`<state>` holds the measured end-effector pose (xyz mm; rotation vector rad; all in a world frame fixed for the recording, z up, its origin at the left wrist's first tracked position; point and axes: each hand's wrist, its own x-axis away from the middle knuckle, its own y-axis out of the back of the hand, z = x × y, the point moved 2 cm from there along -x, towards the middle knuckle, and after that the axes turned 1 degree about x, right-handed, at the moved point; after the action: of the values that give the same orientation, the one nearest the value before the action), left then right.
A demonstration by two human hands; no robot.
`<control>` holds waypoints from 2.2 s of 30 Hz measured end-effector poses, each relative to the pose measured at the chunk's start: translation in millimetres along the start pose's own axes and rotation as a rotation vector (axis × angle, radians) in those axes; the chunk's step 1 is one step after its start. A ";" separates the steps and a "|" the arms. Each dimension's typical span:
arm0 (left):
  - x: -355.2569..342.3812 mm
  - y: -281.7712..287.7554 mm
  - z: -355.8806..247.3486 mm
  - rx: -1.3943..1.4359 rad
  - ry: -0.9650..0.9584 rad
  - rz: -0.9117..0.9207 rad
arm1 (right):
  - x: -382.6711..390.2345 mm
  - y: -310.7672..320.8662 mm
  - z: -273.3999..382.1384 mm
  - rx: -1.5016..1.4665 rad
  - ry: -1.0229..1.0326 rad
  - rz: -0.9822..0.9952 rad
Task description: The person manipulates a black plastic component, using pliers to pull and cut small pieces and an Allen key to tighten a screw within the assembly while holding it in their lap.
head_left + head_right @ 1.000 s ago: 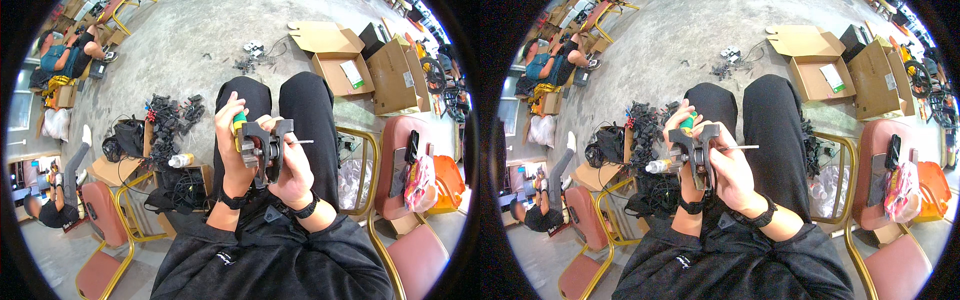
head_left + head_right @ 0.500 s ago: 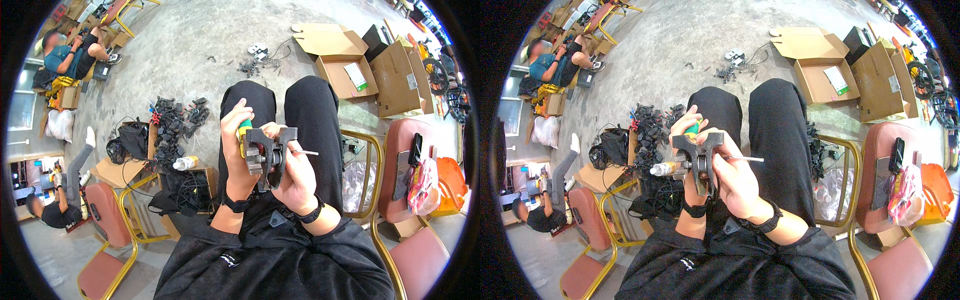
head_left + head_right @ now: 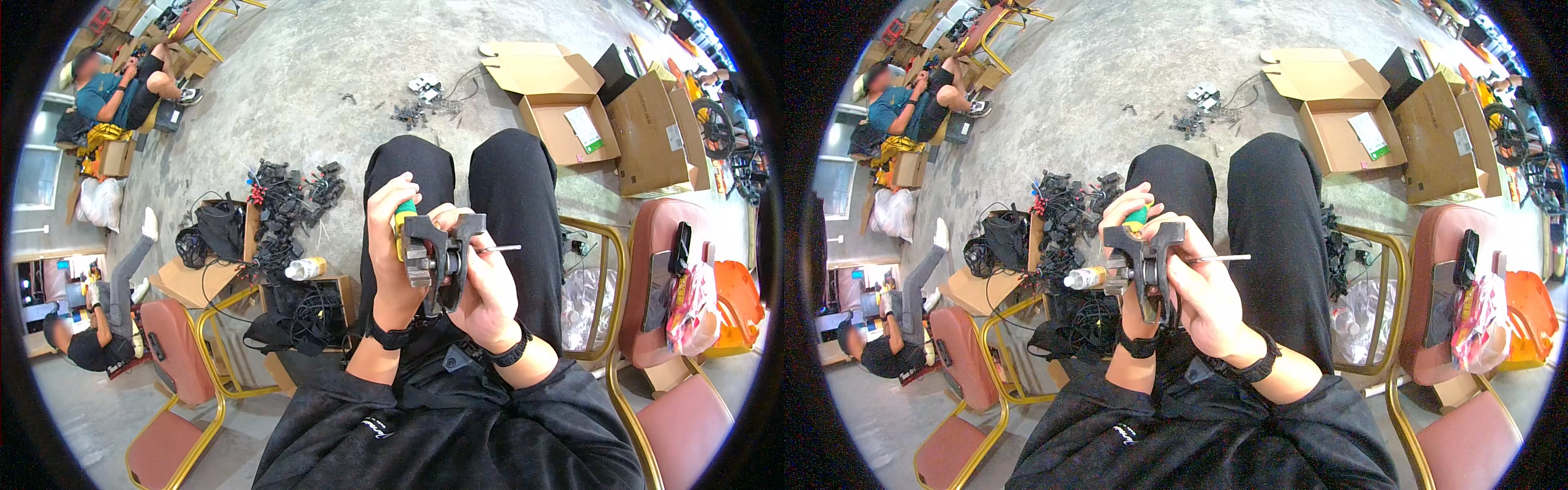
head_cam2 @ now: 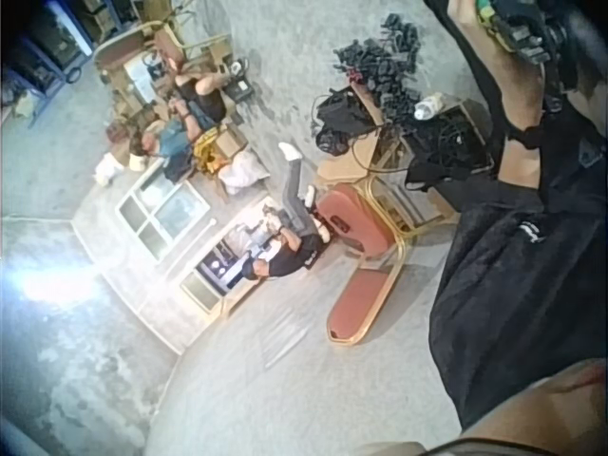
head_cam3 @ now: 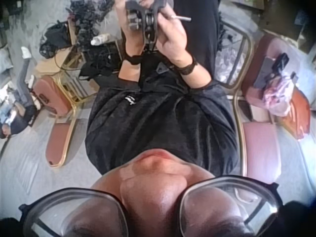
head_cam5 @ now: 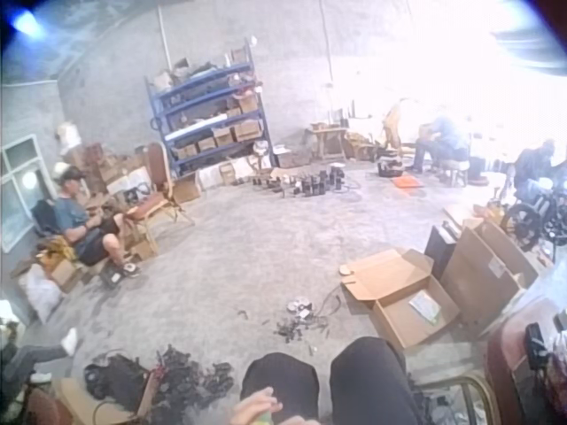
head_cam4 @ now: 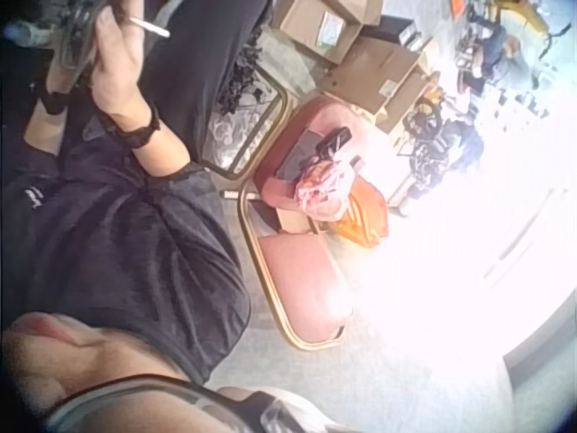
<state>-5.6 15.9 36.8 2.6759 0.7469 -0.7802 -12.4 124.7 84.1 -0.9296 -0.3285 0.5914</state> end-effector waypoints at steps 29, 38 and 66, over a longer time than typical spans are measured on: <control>-4.2 -1.9 -8.2 -0.084 -0.058 0.005 | 1.1 -0.3 1.9 0.048 0.044 0.006; -3.3 -0.9 -6.5 -0.101 -0.049 0.013 | 2.0 -2.3 4.1 0.096 0.055 0.001; 2.6 0.7 10.3 -0.090 -0.078 0.001 | -0.4 -1.1 3.8 0.065 0.037 0.013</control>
<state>-7.8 12.5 26.9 2.5506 0.7437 -0.8256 -14.3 126.5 87.1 -0.8791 -0.2689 0.5931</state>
